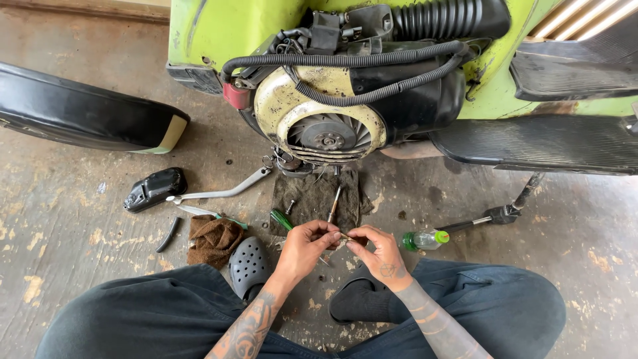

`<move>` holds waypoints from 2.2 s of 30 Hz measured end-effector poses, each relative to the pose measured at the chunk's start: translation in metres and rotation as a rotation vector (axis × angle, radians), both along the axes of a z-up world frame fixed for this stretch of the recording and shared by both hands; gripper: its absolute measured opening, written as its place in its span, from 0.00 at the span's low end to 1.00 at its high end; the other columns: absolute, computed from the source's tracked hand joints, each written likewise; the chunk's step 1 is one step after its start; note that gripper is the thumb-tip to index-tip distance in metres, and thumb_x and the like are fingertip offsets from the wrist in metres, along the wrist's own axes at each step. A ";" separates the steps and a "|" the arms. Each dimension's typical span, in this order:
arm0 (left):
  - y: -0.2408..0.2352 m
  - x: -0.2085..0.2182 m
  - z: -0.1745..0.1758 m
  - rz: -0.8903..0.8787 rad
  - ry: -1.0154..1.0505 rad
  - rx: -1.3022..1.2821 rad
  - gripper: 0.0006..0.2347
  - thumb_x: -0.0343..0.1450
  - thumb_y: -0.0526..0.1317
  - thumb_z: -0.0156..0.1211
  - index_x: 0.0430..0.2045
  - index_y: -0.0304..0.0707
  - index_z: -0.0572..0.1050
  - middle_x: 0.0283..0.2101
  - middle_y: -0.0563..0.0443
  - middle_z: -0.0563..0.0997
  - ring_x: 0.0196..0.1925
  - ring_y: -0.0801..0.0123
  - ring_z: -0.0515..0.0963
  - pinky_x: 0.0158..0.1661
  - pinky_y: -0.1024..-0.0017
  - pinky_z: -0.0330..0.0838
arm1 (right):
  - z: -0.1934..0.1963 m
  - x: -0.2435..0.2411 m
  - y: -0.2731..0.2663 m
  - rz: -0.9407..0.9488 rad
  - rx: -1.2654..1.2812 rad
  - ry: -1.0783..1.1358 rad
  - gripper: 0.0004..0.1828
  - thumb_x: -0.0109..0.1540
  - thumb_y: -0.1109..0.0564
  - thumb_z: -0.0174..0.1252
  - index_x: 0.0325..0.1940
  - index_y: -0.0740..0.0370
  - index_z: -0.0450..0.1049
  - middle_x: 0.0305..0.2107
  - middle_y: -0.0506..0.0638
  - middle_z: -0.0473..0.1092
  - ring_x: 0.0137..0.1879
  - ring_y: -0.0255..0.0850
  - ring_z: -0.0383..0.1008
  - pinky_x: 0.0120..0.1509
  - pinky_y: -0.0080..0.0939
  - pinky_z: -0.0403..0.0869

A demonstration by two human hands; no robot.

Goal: The person cleans a small metal component with a brown cloth, applies liquid from a green bottle, and then inserts the component into the motorcycle's engine area. They use a green screwdriver to tighten a screw on the engine casing.

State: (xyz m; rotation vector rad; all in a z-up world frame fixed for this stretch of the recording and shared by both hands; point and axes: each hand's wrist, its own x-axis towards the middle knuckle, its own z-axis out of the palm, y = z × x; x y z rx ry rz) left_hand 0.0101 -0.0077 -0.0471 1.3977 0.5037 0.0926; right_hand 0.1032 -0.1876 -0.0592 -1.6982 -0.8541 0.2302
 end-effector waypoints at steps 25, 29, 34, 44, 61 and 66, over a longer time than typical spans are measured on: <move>-0.019 -0.009 0.010 -0.134 -0.114 -0.283 0.10 0.67 0.26 0.69 0.41 0.22 0.79 0.33 0.41 0.81 0.36 0.61 0.87 0.41 0.64 0.87 | 0.003 -0.004 -0.008 0.084 0.140 0.158 0.09 0.63 0.61 0.65 0.47 0.61 0.85 0.35 0.54 0.81 0.41 0.36 0.77 0.44 0.43 0.76; -0.024 -0.014 0.020 -0.115 -0.164 -0.103 0.07 0.66 0.29 0.72 0.35 0.28 0.82 0.29 0.45 0.81 0.32 0.68 0.85 0.36 0.71 0.85 | 0.012 -0.007 -0.005 0.106 0.172 0.140 0.09 0.61 0.63 0.66 0.45 0.64 0.84 0.37 0.56 0.81 0.43 0.40 0.79 0.46 0.45 0.78; -0.024 -0.016 0.034 -0.102 -0.223 0.031 0.06 0.65 0.32 0.75 0.31 0.34 0.83 0.28 0.44 0.82 0.32 0.68 0.85 0.34 0.71 0.84 | 0.013 -0.006 -0.005 0.114 0.194 0.155 0.09 0.61 0.62 0.65 0.46 0.66 0.84 0.39 0.58 0.81 0.45 0.42 0.80 0.47 0.45 0.78; -0.017 -0.015 0.044 -0.112 -0.343 0.263 0.05 0.66 0.34 0.73 0.32 0.38 0.83 0.30 0.47 0.82 0.35 0.64 0.85 0.37 0.67 0.80 | 0.019 -0.008 -0.002 0.109 0.200 0.135 0.09 0.59 0.61 0.69 0.42 0.67 0.84 0.31 0.57 0.80 0.39 0.40 0.80 0.43 0.45 0.79; 0.195 -0.063 -0.188 0.358 0.517 1.258 0.16 0.64 0.41 0.64 0.41 0.31 0.74 0.42 0.31 0.79 0.41 0.34 0.82 0.45 0.46 0.79 | 0.007 -0.007 0.005 0.030 0.106 0.135 0.08 0.61 0.61 0.65 0.43 0.65 0.83 0.24 0.53 0.80 0.30 0.34 0.79 0.40 0.38 0.77; 0.237 -0.081 -0.282 -0.014 0.993 1.277 0.25 0.75 0.44 0.53 0.71 0.56 0.62 0.75 0.50 0.62 0.74 0.50 0.62 0.62 0.38 0.65 | -0.002 -0.002 0.004 -0.012 0.002 0.139 0.09 0.58 0.58 0.70 0.41 0.63 0.85 0.19 0.51 0.80 0.30 0.34 0.79 0.40 0.40 0.78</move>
